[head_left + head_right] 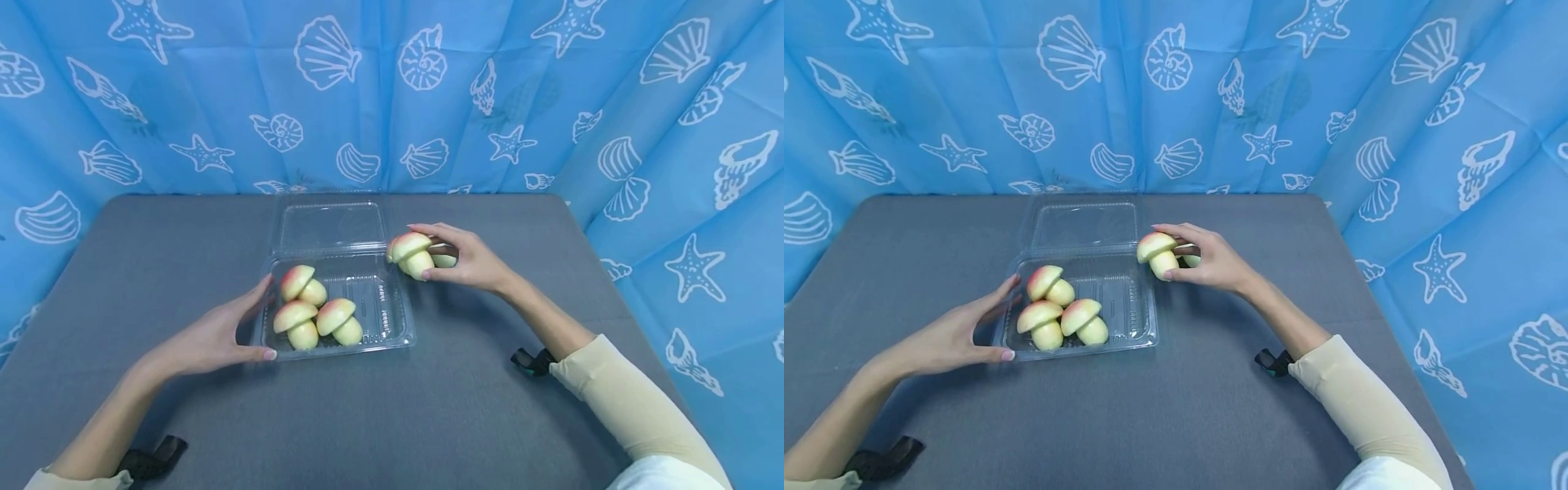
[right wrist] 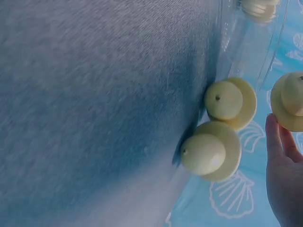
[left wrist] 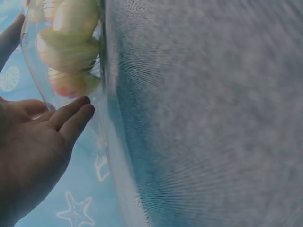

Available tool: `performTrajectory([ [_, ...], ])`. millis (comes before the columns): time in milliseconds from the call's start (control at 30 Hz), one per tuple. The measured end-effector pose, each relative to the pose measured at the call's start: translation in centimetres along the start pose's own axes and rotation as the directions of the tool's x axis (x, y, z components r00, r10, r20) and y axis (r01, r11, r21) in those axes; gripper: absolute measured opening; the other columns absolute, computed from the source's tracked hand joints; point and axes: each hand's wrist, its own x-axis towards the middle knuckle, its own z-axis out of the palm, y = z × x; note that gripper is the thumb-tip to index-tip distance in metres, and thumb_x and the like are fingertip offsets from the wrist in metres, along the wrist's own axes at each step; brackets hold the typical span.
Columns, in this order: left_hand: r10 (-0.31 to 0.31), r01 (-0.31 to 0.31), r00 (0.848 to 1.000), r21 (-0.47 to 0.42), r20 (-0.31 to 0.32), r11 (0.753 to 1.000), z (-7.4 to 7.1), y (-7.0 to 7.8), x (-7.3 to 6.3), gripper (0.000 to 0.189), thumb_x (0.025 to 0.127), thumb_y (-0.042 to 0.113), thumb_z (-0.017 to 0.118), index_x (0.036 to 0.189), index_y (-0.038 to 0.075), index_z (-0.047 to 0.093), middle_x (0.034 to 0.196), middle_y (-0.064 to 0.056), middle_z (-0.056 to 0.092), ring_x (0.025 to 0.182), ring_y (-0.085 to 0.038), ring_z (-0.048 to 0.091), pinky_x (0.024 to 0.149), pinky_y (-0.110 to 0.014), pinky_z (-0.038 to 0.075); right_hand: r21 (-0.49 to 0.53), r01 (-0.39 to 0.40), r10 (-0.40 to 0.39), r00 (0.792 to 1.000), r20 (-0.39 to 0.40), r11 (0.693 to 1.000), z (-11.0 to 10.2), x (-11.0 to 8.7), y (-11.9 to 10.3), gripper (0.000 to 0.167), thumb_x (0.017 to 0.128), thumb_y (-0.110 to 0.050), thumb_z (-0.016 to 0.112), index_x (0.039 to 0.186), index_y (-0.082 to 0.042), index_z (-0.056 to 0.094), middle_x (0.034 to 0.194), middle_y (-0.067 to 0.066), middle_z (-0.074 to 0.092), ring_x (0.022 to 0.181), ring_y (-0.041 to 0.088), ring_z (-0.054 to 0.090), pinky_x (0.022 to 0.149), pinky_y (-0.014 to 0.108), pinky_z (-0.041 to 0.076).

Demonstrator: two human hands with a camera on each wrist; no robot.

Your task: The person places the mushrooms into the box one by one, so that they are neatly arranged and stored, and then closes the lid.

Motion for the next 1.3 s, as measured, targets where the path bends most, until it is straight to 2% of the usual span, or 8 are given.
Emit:
performTrajectory([
  [233,0.007,-0.007,1.0,-0.019,-0.017,1.0,-0.2,-0.1,0.0,0.117,0.081,0.045,0.081,0.16,0.009,0.003,0.162,-0.021,0.019,0.142,-0.039,0.035,0.11,-0.056,0.032,0.008,0.007,-0.007,1.0,0.025,1.0,0.9,1.2,2.8,0.075,0.079,0.003,0.081,0.146,-0.002,0.047,0.138,0.017,0.053,0.122,0.035,0.057,0.104,0.043,0.047],
  [300,0.008,-0.009,1.0,-0.017,-0.014,1.0,-0.3,-0.1,0.1,0.117,0.081,0.046,0.08,0.16,0.009,0.003,0.162,-0.021,0.019,0.141,-0.04,0.035,0.11,-0.056,0.032,0.005,0.013,-0.013,0.999,0.03,1.0,1.2,1.5,3.0,0.076,0.079,0.001,0.082,0.147,-0.004,0.048,0.14,0.015,0.053,0.121,0.034,0.057,0.103,0.042,0.048],
  [533,0.016,-0.016,1.0,-0.019,-0.012,1.0,-0.6,0.0,0.2,0.116,0.081,0.045,0.081,0.16,0.008,0.004,0.162,-0.021,0.018,0.141,-0.039,0.035,0.109,-0.053,0.033,0.024,0.067,-0.068,0.997,0.038,0.997,2.4,2.8,3.2,0.074,0.079,-0.004,0.084,0.144,-0.003,0.05,0.137,0.013,0.058,0.12,0.03,0.06,0.102,0.038,0.049],
  [667,0.015,-0.015,1.0,-0.023,-0.005,1.0,-0.6,0.0,0.2,0.117,0.081,0.046,0.08,0.16,0.008,0.003,0.163,-0.021,0.017,0.141,-0.039,0.036,0.109,-0.053,0.033,0.005,0.087,-0.088,0.994,0.07,0.996,3.2,3.4,3.2,0.071,0.08,-0.008,0.084,0.143,-0.005,0.052,0.137,0.01,0.057,0.122,0.026,0.059,0.104,0.035,0.048],
  [833,0.012,-0.012,1.0,-0.023,-0.004,1.0,-0.6,-0.1,0.2,0.117,0.08,0.046,0.081,0.16,0.008,0.003,0.162,-0.022,0.019,0.14,-0.04,0.037,0.11,-0.054,0.033,-0.01,0.069,-0.068,0.993,0.1,0.998,4.1,3.9,3.0,0.072,0.079,-0.01,0.085,0.143,-0.008,0.052,0.132,0.007,0.057,0.121,0.022,0.059,0.101,0.033,0.049],
  [1167,0.007,-0.007,1.0,-0.008,-0.008,1.0,-0.5,0.0,0.1,0.117,0.08,0.046,0.081,0.16,0.009,0.004,0.161,-0.023,0.022,0.139,-0.039,0.038,0.11,-0.056,0.032,-0.058,0.063,-0.055,0.99,0.13,0.996,5.7,4.9,2.5,0.072,0.078,-0.016,0.086,0.142,-0.009,0.055,0.128,0.009,0.059,0.115,0.022,0.063,0.094,0.033,0.054],
  [1300,0.006,-0.006,1.0,-0.007,-0.008,1.0,-0.3,-0.1,0.2,0.117,0.08,0.046,0.081,0.16,0.01,0.003,0.162,-0.021,0.021,0.14,-0.039,0.038,0.109,-0.056,0.032,-0.066,0.025,-0.013,0.986,0.167,0.997,6.3,5.2,2.2,0.072,0.079,-0.016,0.086,0.143,-0.008,0.054,0.129,0.01,0.058,0.114,0.02,0.064,0.091,0.032,0.055],
])
